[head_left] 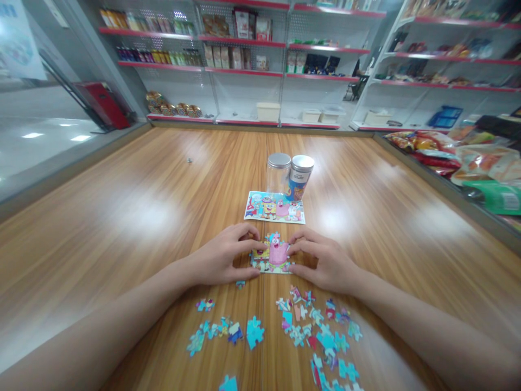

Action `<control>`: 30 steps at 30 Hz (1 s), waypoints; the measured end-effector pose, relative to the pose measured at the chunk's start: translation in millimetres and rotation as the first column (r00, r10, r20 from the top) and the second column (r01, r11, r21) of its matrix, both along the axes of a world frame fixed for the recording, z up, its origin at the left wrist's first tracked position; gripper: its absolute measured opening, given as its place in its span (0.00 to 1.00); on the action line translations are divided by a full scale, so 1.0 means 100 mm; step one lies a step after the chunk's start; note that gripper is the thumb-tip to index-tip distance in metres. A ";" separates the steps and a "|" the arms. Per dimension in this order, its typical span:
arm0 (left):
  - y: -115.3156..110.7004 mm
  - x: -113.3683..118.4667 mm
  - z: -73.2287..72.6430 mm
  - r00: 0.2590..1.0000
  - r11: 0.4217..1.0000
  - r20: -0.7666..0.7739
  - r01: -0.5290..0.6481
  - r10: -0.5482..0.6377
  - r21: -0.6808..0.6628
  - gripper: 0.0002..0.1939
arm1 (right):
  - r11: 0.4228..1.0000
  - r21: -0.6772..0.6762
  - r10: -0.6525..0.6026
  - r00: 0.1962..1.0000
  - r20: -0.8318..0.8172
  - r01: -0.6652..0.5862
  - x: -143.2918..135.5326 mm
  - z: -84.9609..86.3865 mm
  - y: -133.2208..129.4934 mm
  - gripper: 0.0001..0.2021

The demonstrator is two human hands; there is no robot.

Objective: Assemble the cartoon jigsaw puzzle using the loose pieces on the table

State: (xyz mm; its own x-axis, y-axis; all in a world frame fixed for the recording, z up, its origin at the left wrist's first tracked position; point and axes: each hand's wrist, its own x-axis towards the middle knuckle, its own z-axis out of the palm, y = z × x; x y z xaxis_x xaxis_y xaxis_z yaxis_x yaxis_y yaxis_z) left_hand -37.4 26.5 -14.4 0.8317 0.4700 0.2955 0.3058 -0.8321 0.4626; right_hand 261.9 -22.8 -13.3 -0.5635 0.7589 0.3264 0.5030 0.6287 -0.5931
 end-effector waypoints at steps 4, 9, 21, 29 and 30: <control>0.00 0.00 0.00 1.000 1.000 -0.009 -0.002 0.002 -0.003 0.25 | 1.000 0.003 -0.004 1.000 -0.001 0.004 0.00 0.01 -0.01 0.12; 0.01 0.00 0.00 1.000 1.000 0.003 0.002 -0.002 -0.006 0.25 | 1.000 -0.005 -0.002 1.000 -0.004 0.002 0.00 0.01 0.00 0.12; -0.01 0.00 0.02 1.000 0.999 -0.009 -0.002 0.001 -0.038 0.28 | 1.000 -0.024 -0.020 1.000 -0.012 0.020 0.01 -0.01 0.00 0.15; -0.01 0.01 0.02 1.000 0.999 0.031 0.000 0.001 -0.044 0.28 | 1.000 -0.026 -0.006 1.000 -0.010 0.006 0.00 0.01 0.00 0.14; -0.01 0.01 0.03 0.998 0.999 0.059 0.003 0.000 -0.051 0.27 | 1.000 -0.027 -0.009 1.000 -0.007 0.009 0.00 0.01 0.00 0.14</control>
State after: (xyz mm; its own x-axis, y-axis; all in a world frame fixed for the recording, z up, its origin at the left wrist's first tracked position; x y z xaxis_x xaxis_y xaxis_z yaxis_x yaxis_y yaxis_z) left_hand -36.4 25.4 -11.7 0.8145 0.4842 0.3197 0.2755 -0.8077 0.5213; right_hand 262.1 -23.1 -12.2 -0.5546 0.7722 0.3101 0.5039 0.6082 -0.6133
